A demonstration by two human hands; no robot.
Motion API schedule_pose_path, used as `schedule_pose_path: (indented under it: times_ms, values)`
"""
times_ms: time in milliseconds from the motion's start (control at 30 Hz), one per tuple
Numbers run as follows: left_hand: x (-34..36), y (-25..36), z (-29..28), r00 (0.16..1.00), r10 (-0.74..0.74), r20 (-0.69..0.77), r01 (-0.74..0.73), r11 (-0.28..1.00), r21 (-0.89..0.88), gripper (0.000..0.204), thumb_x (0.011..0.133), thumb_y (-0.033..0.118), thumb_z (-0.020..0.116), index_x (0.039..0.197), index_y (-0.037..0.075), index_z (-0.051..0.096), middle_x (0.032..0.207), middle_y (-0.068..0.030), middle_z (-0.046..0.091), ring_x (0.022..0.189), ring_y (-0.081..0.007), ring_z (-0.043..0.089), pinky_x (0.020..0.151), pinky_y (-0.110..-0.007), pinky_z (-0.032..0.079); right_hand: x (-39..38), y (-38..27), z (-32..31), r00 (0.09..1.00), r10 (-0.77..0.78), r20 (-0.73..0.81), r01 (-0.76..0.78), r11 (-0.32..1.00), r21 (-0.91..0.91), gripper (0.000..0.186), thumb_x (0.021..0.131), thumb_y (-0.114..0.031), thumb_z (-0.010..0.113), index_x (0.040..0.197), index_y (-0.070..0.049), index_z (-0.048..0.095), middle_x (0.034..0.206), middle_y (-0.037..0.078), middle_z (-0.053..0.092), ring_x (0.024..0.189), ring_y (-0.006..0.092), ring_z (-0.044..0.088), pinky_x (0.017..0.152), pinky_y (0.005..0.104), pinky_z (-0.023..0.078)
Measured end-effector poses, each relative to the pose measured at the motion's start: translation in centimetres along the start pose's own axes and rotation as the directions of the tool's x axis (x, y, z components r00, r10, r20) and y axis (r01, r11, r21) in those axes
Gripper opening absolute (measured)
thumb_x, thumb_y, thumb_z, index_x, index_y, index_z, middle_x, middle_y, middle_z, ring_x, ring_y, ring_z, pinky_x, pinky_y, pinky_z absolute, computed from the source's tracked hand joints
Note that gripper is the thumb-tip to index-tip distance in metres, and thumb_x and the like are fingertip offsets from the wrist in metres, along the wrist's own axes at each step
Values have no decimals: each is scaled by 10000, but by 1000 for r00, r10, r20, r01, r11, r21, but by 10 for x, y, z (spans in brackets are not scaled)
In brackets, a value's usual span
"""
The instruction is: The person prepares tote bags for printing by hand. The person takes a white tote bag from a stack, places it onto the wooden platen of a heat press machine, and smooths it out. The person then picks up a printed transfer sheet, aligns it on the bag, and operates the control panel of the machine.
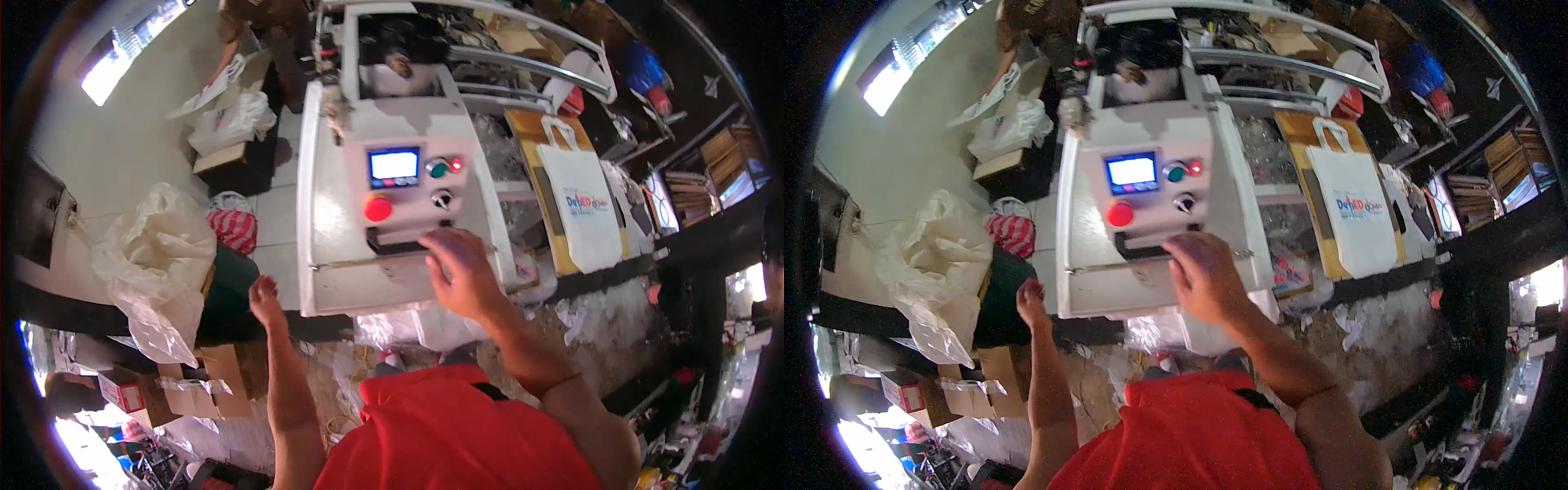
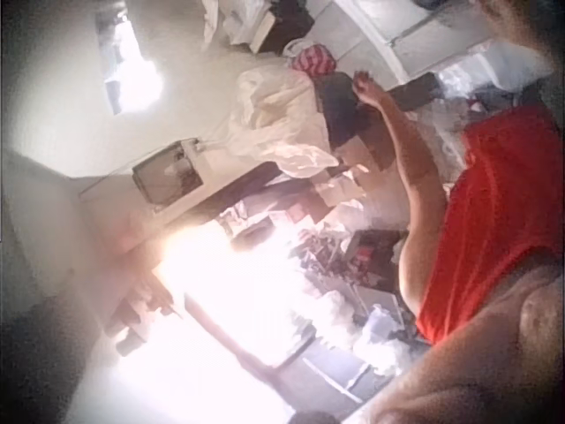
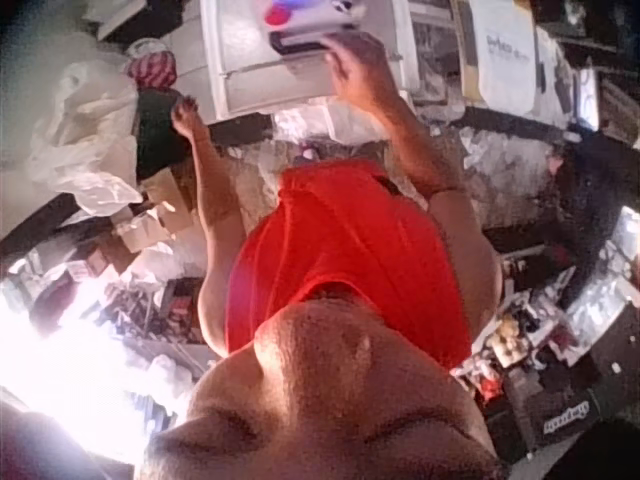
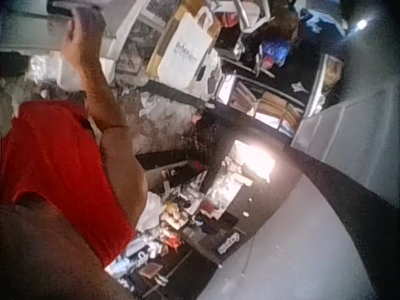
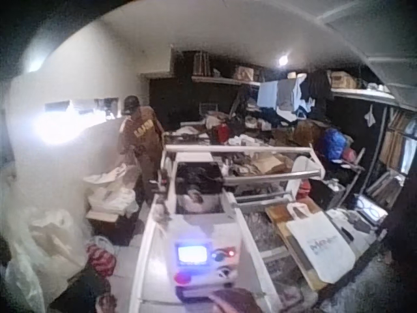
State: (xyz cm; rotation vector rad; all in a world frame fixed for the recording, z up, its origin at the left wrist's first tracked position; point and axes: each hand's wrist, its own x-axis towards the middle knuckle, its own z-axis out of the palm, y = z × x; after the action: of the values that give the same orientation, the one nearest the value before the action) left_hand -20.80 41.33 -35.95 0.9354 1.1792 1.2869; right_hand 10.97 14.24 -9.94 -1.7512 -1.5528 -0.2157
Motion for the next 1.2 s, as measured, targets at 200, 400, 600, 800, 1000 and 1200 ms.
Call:
schedule_pose_path:
  times_ms: [200, 400, 600, 800, 1000, 1200]
  values:
    - [-121, -98, -202, 991, -74, -107, 127, 732, 670, 266, 989, 195, 544, 1117, -27, 614, 1044, -125, 673, 894, -262, 635, 792, -406, 515, -128, 144, -45, 832, 487, -264, -516, 855, -47, 209, 827, 37, 613, 1023, -35, 631, 894, 121, 657, 759, 260, 651, 692, 360, 526]
    - [-332, -137, -275, 752, -641, 153, -309, -137, 941, 301, 939, 285, 508, 948, 46, 690, 1029, -221, 705, 945, -428, 686, 827, -502, 559, -273, 277, 54, 541, 825, 162, -724, 555, -409, 532, 790, -314, 825, 1155, 31, 649, 1065, 247, 695, 995, 392, 683, 873, 483, 531]
    - [-503, -129, -241, 811, -539, -227, 324, 90, 942, 388, 846, 343, 685, 1094, 46, 698, 1081, -202, 721, 1062, -332, 688, 933, -423, 539, -271, 278, 68, 301, 899, 319, -887, 386, -253, 537, 773, -333, 838, 1097, 45, 634, 1032, 282, 702, 1014, 433, 676, 870, 497, 520]
    - [-535, -127, -179, 786, -606, -120, 245, 127, 961, 406, 828, 314, 696, 1098, 12, 703, 1062, -205, 731, 1042, -356, 692, 938, -431, 534, -297, 302, 51, 333, 924, 188, -930, 355, -98, 388, 797, -252, 794, 1033, 17, 644, 1082, 305, 670, 955, 486, 659, 836, 516, 521]
    - [-531, -123, -61, 844, -535, -23, 453, 690, 564, 594, 945, 427, 690, 1423, 137, 488, 1258, -160, 663, 1043, -296, 687, 908, -404, 526, -288, 254, -19, 196, 716, 670, -897, -144, 417, 435, 861, -138, 733, 1232, -26, 534, 1086, 160, 668, 982, 270, 655, 821, 430, 545]
    - [-498, -2, 106, 686, -621, 378, 614, 774, 156, 905, 933, 213, 722, 1633, 243, 149, 1359, -178, 573, 1041, -252, 650, 779, -296, 541, -288, 213, -147, 394, 595, 701, -847, -60, 528, 783, 854, -35, 730, 1524, -68, 326, 1274, 160, 606, 1083, 235, 627, 910, 419, 543]
